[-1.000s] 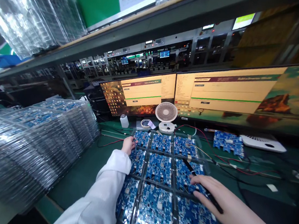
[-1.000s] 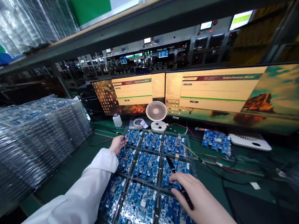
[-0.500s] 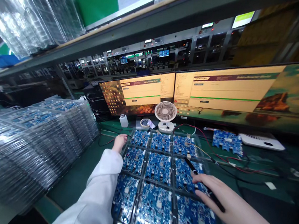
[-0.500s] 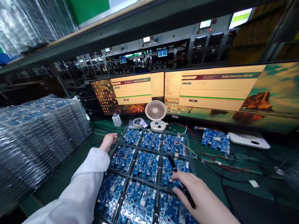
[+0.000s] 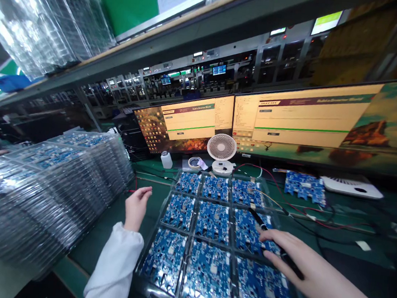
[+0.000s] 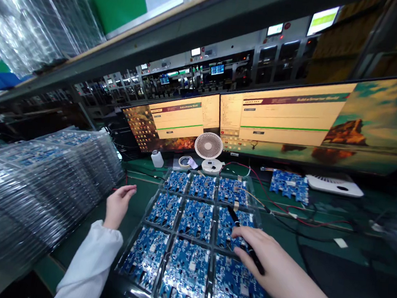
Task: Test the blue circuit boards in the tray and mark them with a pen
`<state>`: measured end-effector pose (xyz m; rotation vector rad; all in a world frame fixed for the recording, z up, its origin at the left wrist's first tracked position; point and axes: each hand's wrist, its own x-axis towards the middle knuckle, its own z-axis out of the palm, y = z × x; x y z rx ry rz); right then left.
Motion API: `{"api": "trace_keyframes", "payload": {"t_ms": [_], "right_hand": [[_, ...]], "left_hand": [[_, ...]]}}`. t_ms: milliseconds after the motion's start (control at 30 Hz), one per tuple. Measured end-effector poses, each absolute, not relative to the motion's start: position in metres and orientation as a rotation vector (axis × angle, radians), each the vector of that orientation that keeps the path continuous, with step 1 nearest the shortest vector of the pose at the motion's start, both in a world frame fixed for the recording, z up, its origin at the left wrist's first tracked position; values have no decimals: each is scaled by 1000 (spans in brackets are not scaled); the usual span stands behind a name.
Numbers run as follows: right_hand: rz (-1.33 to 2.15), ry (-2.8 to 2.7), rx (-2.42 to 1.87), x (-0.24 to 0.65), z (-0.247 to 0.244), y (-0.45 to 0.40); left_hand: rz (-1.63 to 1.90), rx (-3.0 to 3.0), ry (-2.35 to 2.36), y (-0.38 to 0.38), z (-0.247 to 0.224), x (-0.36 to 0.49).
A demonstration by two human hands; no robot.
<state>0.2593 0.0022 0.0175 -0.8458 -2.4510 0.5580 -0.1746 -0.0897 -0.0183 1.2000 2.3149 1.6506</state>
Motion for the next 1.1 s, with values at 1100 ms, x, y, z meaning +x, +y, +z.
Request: {"api": "trace_keyframes", "payload": {"t_ms": [1100], "right_hand": [[548,-2403,-909,265,19,6]], "left_hand": [[1136,1507,2256,0,-90,-183]]}}
